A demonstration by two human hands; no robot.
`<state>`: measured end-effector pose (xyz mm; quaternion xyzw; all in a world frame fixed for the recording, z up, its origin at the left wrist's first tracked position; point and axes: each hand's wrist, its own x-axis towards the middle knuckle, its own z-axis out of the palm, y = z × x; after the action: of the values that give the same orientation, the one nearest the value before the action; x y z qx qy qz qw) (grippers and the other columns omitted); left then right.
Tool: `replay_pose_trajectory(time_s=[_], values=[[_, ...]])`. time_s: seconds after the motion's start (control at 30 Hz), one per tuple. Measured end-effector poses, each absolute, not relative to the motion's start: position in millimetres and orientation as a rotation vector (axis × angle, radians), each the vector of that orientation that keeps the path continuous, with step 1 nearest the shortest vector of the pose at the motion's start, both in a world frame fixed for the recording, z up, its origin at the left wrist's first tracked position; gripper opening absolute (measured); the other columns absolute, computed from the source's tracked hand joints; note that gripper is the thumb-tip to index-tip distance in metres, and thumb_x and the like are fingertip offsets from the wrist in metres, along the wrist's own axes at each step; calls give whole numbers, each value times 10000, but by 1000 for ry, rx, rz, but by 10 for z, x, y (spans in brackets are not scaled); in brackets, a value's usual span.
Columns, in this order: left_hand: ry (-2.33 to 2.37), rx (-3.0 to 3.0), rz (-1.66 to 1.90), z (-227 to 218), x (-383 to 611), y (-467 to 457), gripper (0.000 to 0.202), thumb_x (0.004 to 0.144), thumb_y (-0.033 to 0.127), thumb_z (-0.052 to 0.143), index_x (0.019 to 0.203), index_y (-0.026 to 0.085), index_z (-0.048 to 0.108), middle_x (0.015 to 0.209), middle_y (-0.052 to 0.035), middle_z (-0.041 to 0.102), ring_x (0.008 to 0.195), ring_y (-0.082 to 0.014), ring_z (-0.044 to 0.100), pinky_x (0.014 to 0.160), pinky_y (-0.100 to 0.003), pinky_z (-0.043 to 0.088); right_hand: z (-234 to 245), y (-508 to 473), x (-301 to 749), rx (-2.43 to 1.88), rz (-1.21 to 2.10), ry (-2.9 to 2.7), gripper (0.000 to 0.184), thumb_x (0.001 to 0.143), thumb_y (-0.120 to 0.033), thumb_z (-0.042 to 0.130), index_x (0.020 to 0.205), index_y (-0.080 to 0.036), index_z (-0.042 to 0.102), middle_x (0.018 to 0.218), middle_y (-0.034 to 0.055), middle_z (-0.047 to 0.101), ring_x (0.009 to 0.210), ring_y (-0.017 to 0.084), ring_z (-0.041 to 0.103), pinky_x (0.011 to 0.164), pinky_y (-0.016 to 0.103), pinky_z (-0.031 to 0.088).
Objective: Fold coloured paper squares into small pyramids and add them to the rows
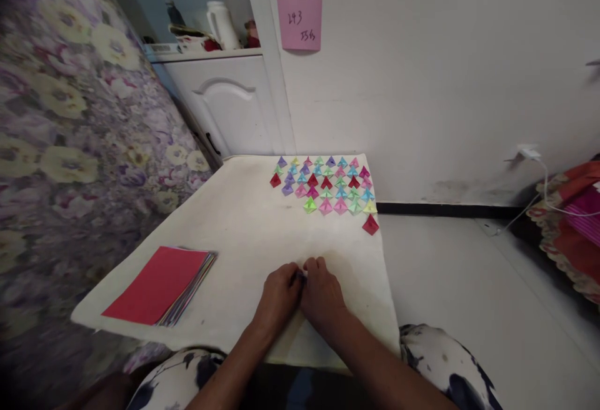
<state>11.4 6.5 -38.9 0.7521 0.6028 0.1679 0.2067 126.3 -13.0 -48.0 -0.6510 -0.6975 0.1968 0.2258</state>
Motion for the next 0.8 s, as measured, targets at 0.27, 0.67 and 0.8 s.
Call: replay_pose_trajectory(time_s=[0.27,0.67,0.8], values=[[1680,2100,442,-368,100,57,222,768,94,422,782,180,626,800,-55,650,788,-178,585,700,-268,379,-498,-116,1261,-1798,549,-1931,251,751,-91,437,977,-197,454,951,46,516,720,156,544,602,263,327],[1739,2146,417,-395,133,52,208,787,113,386,734,181,576,759,-58,641,734,-185,582,637,-272,344,-522,-135,1251,-1795,549,-1912,219,772,-123,429,973,-203,458,968,49,510,712,155,545,586,261,308],[1713,2154,424,-391,119,42,194,781,121,399,770,202,576,782,-38,653,739,-177,583,622,-261,337,-516,-158,1253,-1771,531,-1902,268,747,-118,444,999,-209,448,1007,54,479,726,159,544,590,264,327]])
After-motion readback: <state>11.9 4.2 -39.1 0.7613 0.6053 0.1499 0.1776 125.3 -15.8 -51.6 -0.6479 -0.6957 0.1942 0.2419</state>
